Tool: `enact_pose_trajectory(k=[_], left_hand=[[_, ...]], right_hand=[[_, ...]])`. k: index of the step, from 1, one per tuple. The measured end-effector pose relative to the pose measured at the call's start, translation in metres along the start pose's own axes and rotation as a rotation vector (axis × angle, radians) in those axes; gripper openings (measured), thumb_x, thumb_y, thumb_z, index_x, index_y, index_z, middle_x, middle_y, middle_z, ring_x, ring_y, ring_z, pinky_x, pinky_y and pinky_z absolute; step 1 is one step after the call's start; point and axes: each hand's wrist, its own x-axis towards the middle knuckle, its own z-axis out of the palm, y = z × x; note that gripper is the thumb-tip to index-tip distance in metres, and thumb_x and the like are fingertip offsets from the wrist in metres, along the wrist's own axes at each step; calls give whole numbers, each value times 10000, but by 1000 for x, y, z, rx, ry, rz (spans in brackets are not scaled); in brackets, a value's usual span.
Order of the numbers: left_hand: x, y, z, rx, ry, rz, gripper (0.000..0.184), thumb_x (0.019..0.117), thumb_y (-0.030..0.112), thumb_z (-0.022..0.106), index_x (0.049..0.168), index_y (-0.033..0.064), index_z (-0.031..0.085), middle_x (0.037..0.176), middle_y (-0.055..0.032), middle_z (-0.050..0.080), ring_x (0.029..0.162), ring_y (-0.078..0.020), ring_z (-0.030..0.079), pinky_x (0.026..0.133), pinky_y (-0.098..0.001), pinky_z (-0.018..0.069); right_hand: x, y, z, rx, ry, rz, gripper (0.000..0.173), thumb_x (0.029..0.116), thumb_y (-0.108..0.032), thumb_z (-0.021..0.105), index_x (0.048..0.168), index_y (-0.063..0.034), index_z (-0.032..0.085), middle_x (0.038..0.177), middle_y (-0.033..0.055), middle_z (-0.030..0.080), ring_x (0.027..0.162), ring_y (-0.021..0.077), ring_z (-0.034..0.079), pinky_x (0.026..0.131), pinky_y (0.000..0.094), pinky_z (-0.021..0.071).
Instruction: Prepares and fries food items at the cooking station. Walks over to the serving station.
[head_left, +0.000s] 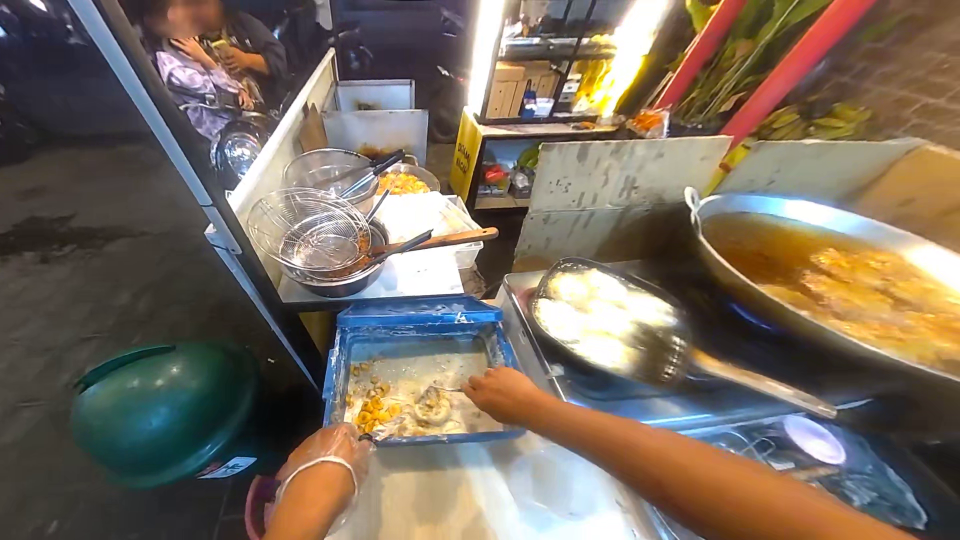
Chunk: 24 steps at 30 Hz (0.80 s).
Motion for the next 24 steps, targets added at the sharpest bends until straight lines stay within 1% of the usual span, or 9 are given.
enact_pose_trajectory(k=[2,5,8,12,14,17,20,22,24], left_hand=[[0,4,-1,-6,-1,19,435,1018,488,489,1271,198,692,1278,-98,696,1219,-300,649,980,-585,520],[1,10,0,-19,8,34,442,1017,493,490,1270,190,690,1272,-102,697,1213,-306,651,978,-583,521],[4,13,2,-34,19,40,445,1031,471,478,1301,181,680,1302,-109,685,1231,-313,642,996,-580,516],[8,25,-1,-11,41,8,445,1045,433,460,1303,135,664,1310,-130,676,1227,-321,645,975,-577,524],[7,35,-3,32,42,-12,444,1043,415,464,1303,113,660,1329,-139,665,1235,-328,640,975,-576,523],[6,53,-4,104,18,-3,393,1029,334,517,1302,85,652,1343,-159,653,1242,-354,629,970,-576,525],[7,65,-7,137,-21,7,353,991,229,572,1284,53,662,1333,-182,656,1240,-371,627,967,-584,522],[7,64,-11,156,-25,14,339,978,213,581,1266,58,671,1323,-171,664,1231,-364,635,960,-581,529],[5,58,-16,172,-16,25,335,974,224,587,1250,57,675,1307,-169,672,1215,-367,643,949,-584,534]], right_hand=[[-11,-9,-5,18,-79,30,280,1008,10,466,1253,48,597,1118,242,661,968,439,685,794,595,566],[-25,-31,-13,84,-170,104,221,989,21,479,1156,93,605,1083,285,668,998,479,677,800,638,551],[-34,-56,-27,113,-222,202,196,981,33,470,1068,107,629,1069,287,672,1005,477,676,798,629,546],[-32,-63,-46,118,-205,337,249,995,52,423,1146,117,611,1125,291,666,1056,469,671,827,615,549],[-30,-66,-45,125,-221,383,252,993,55,421,1138,108,621,1129,284,671,1052,462,678,814,606,557],[-25,-74,-38,186,-232,379,212,964,38,487,1071,87,663,1105,282,685,1034,470,681,806,632,552],[-17,-78,-42,254,-246,372,192,939,-60,571,1057,60,663,1097,274,683,1044,466,675,805,651,538],[-13,-78,-48,303,-246,372,226,907,-141,633,1033,45,661,1082,265,683,1033,460,675,790,662,533],[-10,-80,-49,335,-238,367,236,898,-174,649,1016,30,656,1060,254,687,1014,450,681,779,660,532]])
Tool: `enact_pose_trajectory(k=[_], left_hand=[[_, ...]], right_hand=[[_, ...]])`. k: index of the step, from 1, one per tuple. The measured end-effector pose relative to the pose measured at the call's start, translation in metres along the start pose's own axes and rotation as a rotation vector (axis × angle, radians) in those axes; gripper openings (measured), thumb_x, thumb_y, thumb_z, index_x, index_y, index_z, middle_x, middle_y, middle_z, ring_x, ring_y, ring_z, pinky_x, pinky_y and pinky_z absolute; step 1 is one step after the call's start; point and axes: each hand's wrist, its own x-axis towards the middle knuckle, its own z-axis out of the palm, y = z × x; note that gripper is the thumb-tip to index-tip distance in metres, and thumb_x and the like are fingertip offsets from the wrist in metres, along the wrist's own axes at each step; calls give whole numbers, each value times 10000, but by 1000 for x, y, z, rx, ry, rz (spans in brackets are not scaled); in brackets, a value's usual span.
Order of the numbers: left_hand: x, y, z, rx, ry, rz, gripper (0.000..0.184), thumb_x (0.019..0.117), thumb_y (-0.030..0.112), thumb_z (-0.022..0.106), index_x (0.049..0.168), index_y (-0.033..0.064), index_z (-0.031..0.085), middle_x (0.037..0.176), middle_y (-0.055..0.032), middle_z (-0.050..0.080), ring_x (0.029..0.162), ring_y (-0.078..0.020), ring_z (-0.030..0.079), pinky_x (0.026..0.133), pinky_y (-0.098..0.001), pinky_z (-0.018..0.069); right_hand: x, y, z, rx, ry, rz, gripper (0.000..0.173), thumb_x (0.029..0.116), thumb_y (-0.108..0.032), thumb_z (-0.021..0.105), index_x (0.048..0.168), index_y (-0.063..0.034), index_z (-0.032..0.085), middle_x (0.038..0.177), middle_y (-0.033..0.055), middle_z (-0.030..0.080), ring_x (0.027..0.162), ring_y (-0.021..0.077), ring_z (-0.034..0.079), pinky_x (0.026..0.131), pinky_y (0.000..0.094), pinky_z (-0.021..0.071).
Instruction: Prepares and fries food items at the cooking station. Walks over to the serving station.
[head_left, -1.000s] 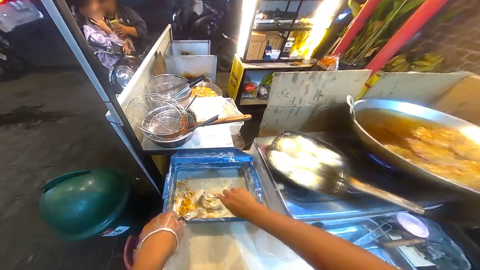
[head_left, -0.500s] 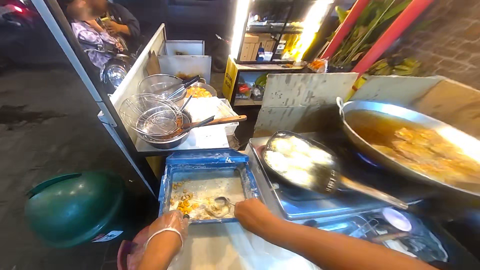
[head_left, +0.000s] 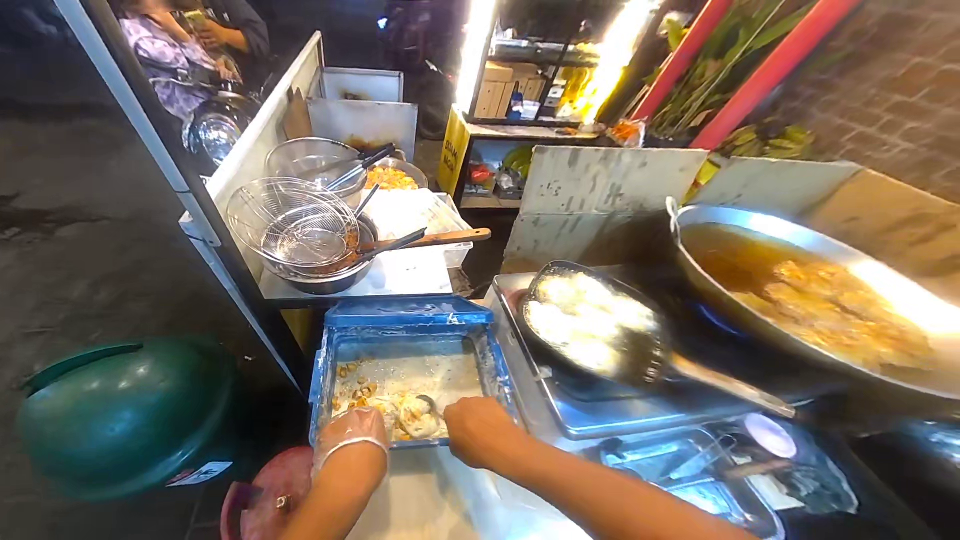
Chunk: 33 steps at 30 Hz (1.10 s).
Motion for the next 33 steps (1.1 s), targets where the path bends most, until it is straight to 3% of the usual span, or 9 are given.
enact_pose_trajectory(k=[3,11,16,18,21,26,33], left_hand=[[-2,-11,-4,15,-8,-4,349,970,273,593,1243,71,677,1299,-165,676,1207,-374,647,939,-592,538],[-16,-36,-8,41,-12,-11,356,999,318,563,1237,81,683,1299,-147,678,1217,-355,644,959,-578,533],[-29,-49,-12,42,-5,16,359,1015,329,541,1238,84,680,1283,-157,682,1199,-365,651,945,-591,533],[-34,-56,-14,21,3,16,379,1025,373,518,1272,134,679,1302,-131,681,1213,-352,646,953,-599,528],[-33,-70,-13,-49,30,35,438,1040,456,467,1363,222,648,1361,-79,662,1263,-319,623,1001,-583,510],[-29,-90,-6,-150,52,70,450,1049,475,434,1404,275,624,1385,-34,652,1294,-266,607,1046,-563,492],[-13,-108,16,-363,75,95,472,1067,494,432,1448,262,588,1405,-42,638,1317,-257,588,1109,-532,448]], right_hand=[[3,-2,6,-2,19,-50,195,917,-167,612,983,10,660,1013,243,692,983,449,686,752,654,532],[15,6,14,-173,106,-363,210,1018,-104,473,1131,12,608,950,230,678,906,438,692,733,605,535],[22,30,14,-178,156,-500,257,1038,-194,439,1112,-33,626,879,210,679,849,436,693,701,623,523],[22,45,18,-35,164,-454,342,1070,-286,400,1112,-77,668,900,196,703,903,425,701,759,647,524],[21,64,40,398,150,-362,446,1082,-404,413,1143,-117,748,999,135,740,1009,314,702,902,585,526],[7,62,72,769,127,-239,392,1076,-350,462,1040,-100,761,787,51,666,694,168,615,693,424,518],[-11,90,59,895,77,-146,313,1055,-300,530,1008,-113,777,701,-12,608,572,88,492,586,328,443]])
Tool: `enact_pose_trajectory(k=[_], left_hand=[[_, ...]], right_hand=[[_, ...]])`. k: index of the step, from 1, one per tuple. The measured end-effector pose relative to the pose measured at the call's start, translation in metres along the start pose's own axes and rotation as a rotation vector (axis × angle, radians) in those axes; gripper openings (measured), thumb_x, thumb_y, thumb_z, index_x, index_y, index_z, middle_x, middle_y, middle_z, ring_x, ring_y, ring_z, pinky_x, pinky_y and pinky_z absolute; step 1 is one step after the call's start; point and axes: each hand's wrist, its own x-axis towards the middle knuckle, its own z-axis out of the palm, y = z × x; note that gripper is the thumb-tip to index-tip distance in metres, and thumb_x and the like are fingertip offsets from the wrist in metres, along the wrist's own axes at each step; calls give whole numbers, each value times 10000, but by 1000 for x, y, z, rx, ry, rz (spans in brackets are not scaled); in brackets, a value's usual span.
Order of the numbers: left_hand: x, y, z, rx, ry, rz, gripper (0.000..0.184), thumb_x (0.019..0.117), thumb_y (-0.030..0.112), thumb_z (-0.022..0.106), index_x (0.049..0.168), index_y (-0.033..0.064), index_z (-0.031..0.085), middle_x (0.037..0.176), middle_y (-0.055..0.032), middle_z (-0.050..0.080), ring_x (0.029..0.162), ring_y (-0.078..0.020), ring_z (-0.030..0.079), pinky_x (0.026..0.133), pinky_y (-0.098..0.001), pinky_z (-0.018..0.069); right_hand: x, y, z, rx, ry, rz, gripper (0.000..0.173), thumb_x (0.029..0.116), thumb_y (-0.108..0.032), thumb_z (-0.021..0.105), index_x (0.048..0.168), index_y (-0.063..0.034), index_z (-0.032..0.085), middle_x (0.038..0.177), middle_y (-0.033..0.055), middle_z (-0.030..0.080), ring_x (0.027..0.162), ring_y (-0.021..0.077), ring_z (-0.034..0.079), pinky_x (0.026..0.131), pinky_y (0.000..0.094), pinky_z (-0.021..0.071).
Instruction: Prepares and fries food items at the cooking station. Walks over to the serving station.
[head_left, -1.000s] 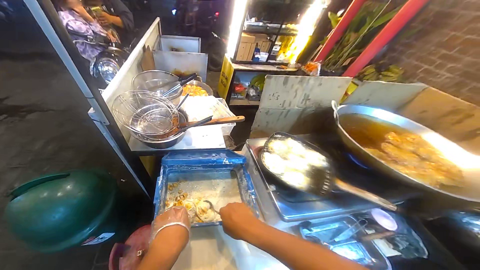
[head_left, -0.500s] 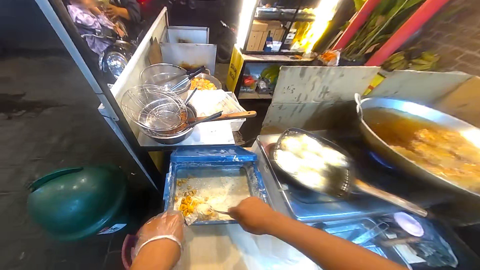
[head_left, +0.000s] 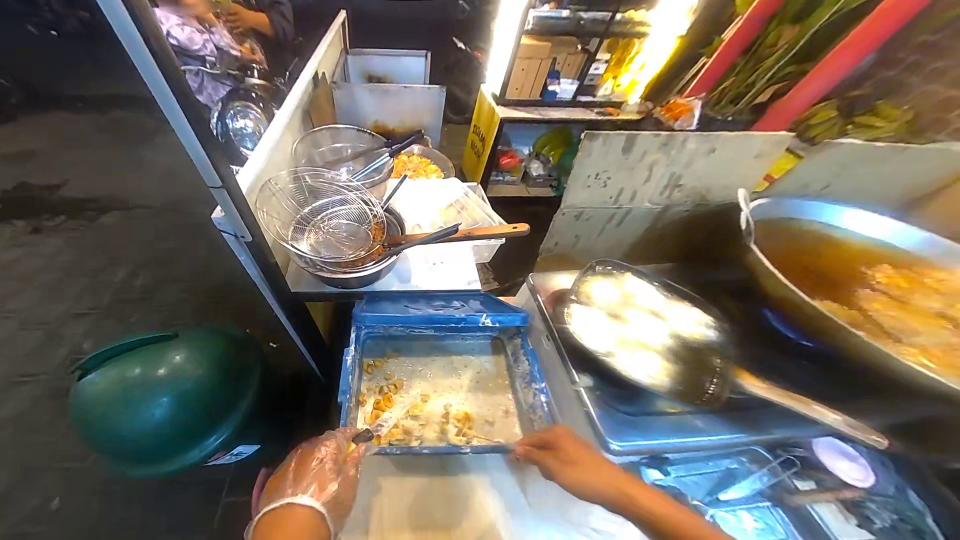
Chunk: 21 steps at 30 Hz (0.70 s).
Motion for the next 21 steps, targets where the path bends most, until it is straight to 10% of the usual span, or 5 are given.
enact_pose_trajectory(k=[5,9,14,21], left_hand=[[14,-12,18,-99,-9,-10,494,1070,480,445,1449,196,586,1381,-82,648,1307,-281,592,1127,-541,427],[23,-13,23,-100,-16,-20,487,1069,480,445,1442,204,593,1393,-75,642,1316,-282,587,1120,-550,434],[25,-11,20,-102,-44,-19,496,1076,480,426,1459,202,574,1406,-78,631,1325,-279,579,1127,-540,430],[35,-15,27,-97,-68,-24,494,1079,475,429,1460,196,572,1412,-79,628,1329,-272,577,1127,-524,433]], right_hand=[[5,3,-7,183,77,9,266,1048,-293,569,1047,-125,776,664,-53,558,536,49,442,536,258,395],[24,3,17,37,101,59,331,1060,-319,513,1068,-92,755,783,31,647,665,134,574,675,375,506],[23,-2,32,146,57,123,297,1065,-276,516,1028,-91,745,671,-27,552,558,83,473,560,295,419],[3,-14,25,-345,17,128,407,1076,-396,426,1143,-124,721,996,102,719,976,273,691,866,552,537]])
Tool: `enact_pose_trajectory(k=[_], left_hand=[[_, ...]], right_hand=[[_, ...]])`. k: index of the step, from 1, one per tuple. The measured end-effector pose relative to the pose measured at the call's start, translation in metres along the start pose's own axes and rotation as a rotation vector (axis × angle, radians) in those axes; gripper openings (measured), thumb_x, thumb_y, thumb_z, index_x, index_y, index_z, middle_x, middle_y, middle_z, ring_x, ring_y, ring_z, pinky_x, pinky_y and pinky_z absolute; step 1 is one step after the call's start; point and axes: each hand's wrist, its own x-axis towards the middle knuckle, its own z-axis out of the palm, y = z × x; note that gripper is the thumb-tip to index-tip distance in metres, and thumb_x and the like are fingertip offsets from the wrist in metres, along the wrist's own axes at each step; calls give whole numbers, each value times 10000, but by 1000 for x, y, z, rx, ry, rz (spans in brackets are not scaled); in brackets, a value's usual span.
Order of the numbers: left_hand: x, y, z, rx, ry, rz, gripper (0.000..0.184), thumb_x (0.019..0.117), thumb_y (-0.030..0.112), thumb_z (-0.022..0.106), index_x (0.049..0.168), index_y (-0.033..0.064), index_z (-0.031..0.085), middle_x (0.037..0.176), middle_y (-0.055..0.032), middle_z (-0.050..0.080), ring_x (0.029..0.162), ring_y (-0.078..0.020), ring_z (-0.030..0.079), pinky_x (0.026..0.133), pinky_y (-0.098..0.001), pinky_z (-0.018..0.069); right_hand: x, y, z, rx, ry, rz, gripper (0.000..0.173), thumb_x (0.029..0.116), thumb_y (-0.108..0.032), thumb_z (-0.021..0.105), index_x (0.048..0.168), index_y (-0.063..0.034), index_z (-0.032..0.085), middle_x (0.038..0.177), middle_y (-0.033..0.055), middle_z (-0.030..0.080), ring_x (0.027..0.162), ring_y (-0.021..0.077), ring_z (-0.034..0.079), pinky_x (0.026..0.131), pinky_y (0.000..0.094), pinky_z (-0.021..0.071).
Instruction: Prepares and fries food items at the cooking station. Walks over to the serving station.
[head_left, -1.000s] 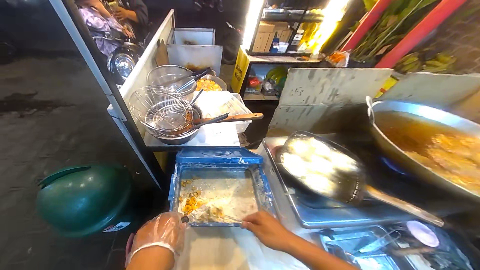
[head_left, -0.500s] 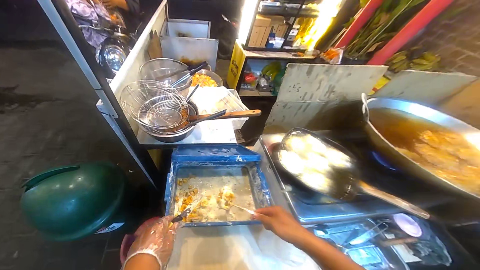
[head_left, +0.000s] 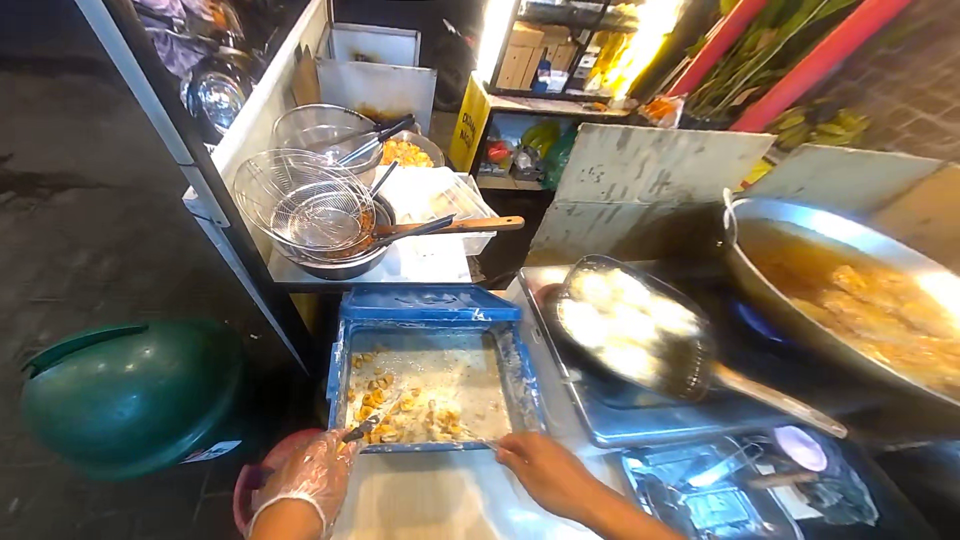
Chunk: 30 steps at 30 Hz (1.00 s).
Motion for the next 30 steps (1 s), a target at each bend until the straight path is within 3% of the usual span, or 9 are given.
enact_pose_trajectory(k=[1,5,8,11,13,15,18,23,30], left_hand=[[0,0,1,3,0,-1,494,1079,479,427,1460,201,572,1410,-74,630,1326,-271,580,1121,-526,439],[0,2,0,1,-4,-7,493,1078,484,422,1465,213,565,1419,-65,625,1332,-271,574,1115,-550,432],[1,-2,-1,-15,-5,-9,488,1079,478,424,1463,214,569,1413,-66,629,1332,-273,574,1120,-547,430],[4,-5,0,-11,-7,-10,492,1079,481,422,1452,200,578,1407,-74,631,1328,-273,577,1123,-534,430],[5,-3,-1,-12,-11,-14,492,1080,482,422,1456,203,575,1416,-70,626,1341,-273,566,1130,-539,422],[5,-1,-1,-15,-11,-16,493,1077,490,428,1452,207,579,1413,-68,628,1340,-269,566,1126,-546,419],[5,1,0,-8,-7,-6,488,1074,497,428,1444,220,586,1406,-60,634,1329,-261,576,1118,-544,429],[4,-1,-2,-12,-18,10,491,1081,464,431,1470,195,562,1425,-78,619,1343,-277,566,1138,-530,420],[9,-4,0,-23,-4,-4,487,1074,479,437,1455,212,579,1405,-67,635,1325,-270,580,1119,-542,431]], right_hand=[[-6,-4,-3,-123,0,10,427,1081,-410,397,1209,-145,706,1044,115,731,1040,303,696,895,575,534],[-25,-15,-24,-434,16,-76,434,1082,-409,344,1229,-146,656,943,173,718,948,403,709,796,618,536],[-20,-6,-53,-178,10,-88,420,1074,-424,434,1207,-153,727,1016,119,741,982,311,707,880,588,539],[-3,7,-52,15,52,-82,403,1072,-410,452,1159,-135,733,933,77,710,856,232,673,822,516,535],[7,-3,-41,-100,70,-1,422,1078,-408,422,1204,-134,718,1044,109,735,1011,288,700,917,566,533],[13,-18,-26,-295,67,75,431,1083,-396,384,1240,-122,678,1075,164,724,1072,369,689,907,610,522],[14,-34,-9,-539,22,76,363,1066,-302,379,1214,-72,618,1006,220,707,995,440,701,800,623,543],[6,-41,-23,-733,-158,-89,250,997,-134,480,1189,-11,581,950,235,682,916,449,694,756,615,533],[15,-3,-69,-576,-122,-216,374,1069,-347,399,1130,-94,668,943,187,702,957,415,692,819,646,515]])
